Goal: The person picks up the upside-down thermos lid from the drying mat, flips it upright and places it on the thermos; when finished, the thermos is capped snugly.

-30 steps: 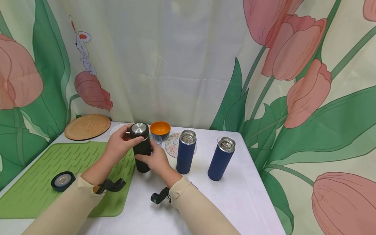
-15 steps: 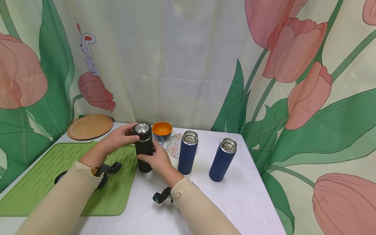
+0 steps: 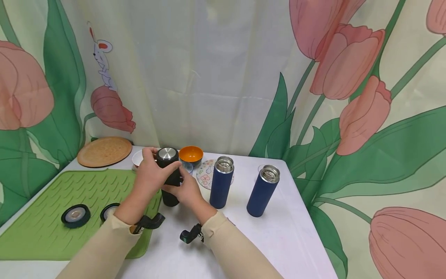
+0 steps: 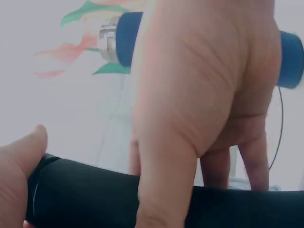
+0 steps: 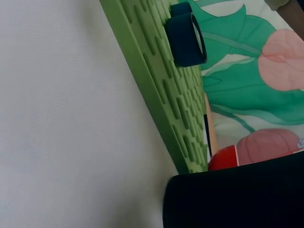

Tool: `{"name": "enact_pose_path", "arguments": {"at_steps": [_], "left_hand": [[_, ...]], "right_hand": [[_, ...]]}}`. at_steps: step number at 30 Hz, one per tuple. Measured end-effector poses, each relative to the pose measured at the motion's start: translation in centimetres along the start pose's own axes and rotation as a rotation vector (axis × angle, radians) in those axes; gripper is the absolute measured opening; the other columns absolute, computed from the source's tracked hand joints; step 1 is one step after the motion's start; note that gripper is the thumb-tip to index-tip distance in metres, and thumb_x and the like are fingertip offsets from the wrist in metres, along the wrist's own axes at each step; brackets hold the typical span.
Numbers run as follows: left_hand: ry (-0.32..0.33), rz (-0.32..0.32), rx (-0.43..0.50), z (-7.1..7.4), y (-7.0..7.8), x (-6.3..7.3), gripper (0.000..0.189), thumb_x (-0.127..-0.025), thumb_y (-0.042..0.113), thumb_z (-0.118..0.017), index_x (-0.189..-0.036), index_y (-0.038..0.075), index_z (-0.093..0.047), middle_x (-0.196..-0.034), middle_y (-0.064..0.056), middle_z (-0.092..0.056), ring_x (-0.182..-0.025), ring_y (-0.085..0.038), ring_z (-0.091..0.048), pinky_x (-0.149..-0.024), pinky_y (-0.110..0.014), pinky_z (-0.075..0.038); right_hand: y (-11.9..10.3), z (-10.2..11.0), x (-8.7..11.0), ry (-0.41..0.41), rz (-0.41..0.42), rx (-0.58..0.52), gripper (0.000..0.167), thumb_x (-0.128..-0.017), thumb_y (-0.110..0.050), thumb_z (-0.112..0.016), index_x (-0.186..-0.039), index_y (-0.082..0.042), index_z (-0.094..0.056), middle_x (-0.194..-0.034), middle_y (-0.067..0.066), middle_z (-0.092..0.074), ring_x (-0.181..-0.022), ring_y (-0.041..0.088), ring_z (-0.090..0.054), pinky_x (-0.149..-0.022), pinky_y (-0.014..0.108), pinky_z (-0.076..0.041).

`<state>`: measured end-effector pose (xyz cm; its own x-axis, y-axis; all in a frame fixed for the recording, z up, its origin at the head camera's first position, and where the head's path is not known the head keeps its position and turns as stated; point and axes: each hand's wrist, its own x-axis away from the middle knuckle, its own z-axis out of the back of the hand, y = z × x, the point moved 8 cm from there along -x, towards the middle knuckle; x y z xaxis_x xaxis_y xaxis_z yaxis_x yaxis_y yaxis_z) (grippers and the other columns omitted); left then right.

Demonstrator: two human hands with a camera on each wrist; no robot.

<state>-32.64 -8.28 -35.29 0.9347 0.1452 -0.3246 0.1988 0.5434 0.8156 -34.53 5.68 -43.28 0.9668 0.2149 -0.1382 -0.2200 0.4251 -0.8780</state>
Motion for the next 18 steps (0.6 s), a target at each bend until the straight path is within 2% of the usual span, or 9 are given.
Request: {"name": "enact_pose_path", "arguments": {"at_steps": [3, 9, 12, 15, 18], "left_hand": [[-0.042, -0.044, 0.0, 0.1, 0.0, -0.4, 0.087, -0.087, 0.059, -0.082, -0.144, 0.01, -0.038, -0.13, -0.02, -0.062, -0.11, -0.042, -0.066, -0.092, -0.055, -0.054], [-0.31, -0.106, 0.075, 0.9, -0.7, -2.0, 0.07, -0.095, 0.045, -0.08, -0.151, 0.019, -0.047, -0.132, -0.017, -0.063, -0.116, -0.038, -0.066, -0.093, -0.051, -0.056], [-0.408, -0.134, 0.101, 1.1, -0.9, -2.8, 0.066, -0.097, 0.043, -0.078, -0.154, 0.024, -0.049, -0.131, -0.016, -0.063, -0.118, -0.038, -0.066, -0.092, -0.049, -0.057], [-0.444, -0.132, 0.094, 1.0, -1.1, -2.9, 0.068, -0.099, 0.044, -0.075, -0.156, 0.023, -0.047, -0.132, -0.016, -0.062, -0.119, -0.037, -0.066, -0.093, -0.048, -0.057], [-0.417, -0.081, 0.095, 0.8, -1.2, -2.4, 0.075, -0.098, 0.047, -0.076, -0.157, 0.017, -0.041, -0.135, -0.018, -0.059, -0.12, -0.037, -0.065, -0.096, -0.051, -0.057]], "right_hand": [[0.1, 0.1, 0.0, -0.012, -0.007, -0.012, 0.067, -0.089, -0.043, -0.087, -0.148, -0.038, -0.057, -0.143, -0.001, -0.066, -0.132, 0.028, -0.064, -0.102, 0.05, -0.058], [-0.4, 0.1, -0.3, -0.034, -0.003, -0.035, 0.067, -0.09, -0.04, -0.086, -0.149, -0.038, -0.055, -0.14, -0.001, -0.067, -0.133, 0.029, -0.064, -0.103, 0.054, -0.057], [-0.5, 0.3, -0.6, -0.022, -0.004, -0.033, 0.067, -0.09, -0.04, -0.086, -0.149, -0.034, -0.055, -0.141, 0.0, -0.067, -0.133, 0.03, -0.064, -0.105, 0.055, -0.056], [-0.3, 0.3, -0.6, -0.029, -0.019, -0.031, 0.066, -0.09, -0.039, -0.087, -0.148, -0.031, -0.056, -0.142, 0.0, -0.066, -0.134, 0.03, -0.063, -0.106, 0.055, -0.055], [-0.2, 0.0, -0.4, -0.044, -0.036, -0.033, 0.066, -0.09, -0.037, -0.087, -0.147, -0.03, -0.056, -0.142, 0.0, -0.066, -0.135, 0.03, -0.063, -0.106, 0.053, -0.056]]}}
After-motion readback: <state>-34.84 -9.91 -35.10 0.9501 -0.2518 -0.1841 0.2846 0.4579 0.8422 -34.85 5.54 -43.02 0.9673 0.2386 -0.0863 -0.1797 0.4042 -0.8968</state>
